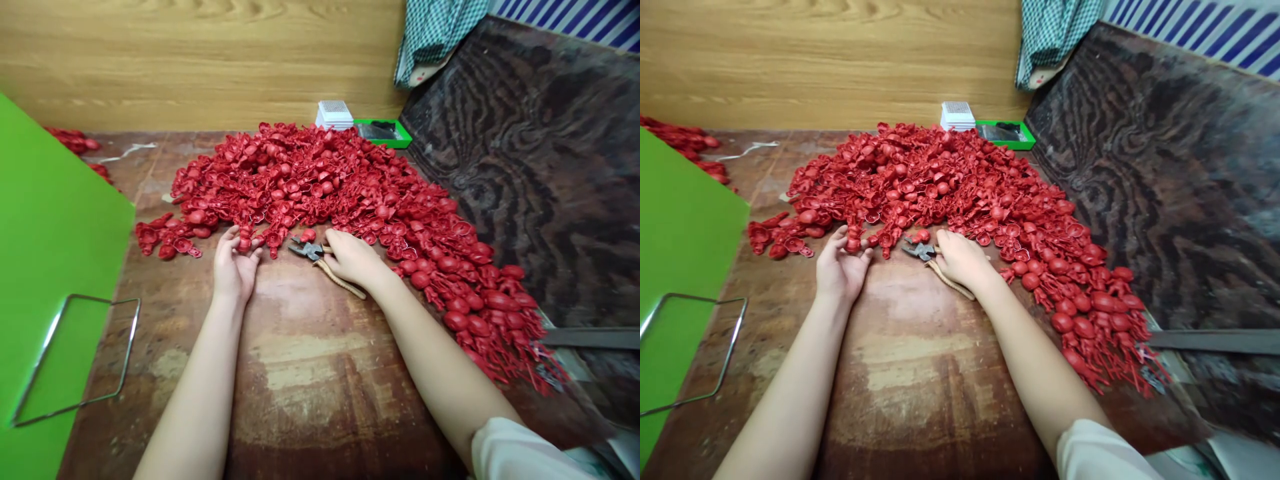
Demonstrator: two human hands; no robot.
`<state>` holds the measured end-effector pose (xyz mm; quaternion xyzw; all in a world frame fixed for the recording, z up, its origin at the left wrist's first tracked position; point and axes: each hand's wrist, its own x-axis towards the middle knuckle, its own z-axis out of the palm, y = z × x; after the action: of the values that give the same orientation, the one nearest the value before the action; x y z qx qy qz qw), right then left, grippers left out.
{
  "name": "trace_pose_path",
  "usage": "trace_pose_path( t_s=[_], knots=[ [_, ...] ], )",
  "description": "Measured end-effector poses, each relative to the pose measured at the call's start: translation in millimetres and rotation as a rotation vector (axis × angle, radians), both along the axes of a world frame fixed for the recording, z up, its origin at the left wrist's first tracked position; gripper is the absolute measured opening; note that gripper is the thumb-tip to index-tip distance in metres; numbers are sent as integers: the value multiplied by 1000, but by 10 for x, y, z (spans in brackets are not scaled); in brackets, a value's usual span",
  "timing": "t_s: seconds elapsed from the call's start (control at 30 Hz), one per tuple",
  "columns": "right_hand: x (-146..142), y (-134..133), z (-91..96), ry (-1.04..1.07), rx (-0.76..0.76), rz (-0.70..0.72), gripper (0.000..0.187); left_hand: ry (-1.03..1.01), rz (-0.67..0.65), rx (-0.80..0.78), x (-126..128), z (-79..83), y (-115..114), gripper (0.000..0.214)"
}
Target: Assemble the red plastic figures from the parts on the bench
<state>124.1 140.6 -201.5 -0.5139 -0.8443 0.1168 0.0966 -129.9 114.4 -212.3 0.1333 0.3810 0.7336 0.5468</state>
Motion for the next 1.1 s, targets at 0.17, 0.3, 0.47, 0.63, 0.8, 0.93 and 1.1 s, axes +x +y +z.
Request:
trace_pose_path(
  t_s=[0.17, 0.3, 0.47, 0.63, 0.8, 0.93, 1.1],
  knots=[
    [-29, -29, 89, 328, -225, -23, 27, 9, -77, 38, 32, 25, -20, 23],
    [-168, -100, 114, 471, -367, 23, 35, 45, -170, 54, 116, 69, -96, 29],
    [-273, -146, 79, 502, -359, -16, 37, 21, -397, 159, 156, 123, -180, 36],
    [-293, -166, 69, 484, -337, -33, 37, 57, -451, 173, 188, 114, -198, 40],
    [-298, -188, 73, 471, -349, -12, 36, 177, -476, 155, 222, 17, -211, 38],
    [-281, -176, 31, 476, -374, 28, 35, 221, -483, 139, 220, -7, -220, 36],
    [-258, -144, 38, 530, -383, 121, 32, 239, -422, 140, 224, 13, -204, 31]
  ],
)
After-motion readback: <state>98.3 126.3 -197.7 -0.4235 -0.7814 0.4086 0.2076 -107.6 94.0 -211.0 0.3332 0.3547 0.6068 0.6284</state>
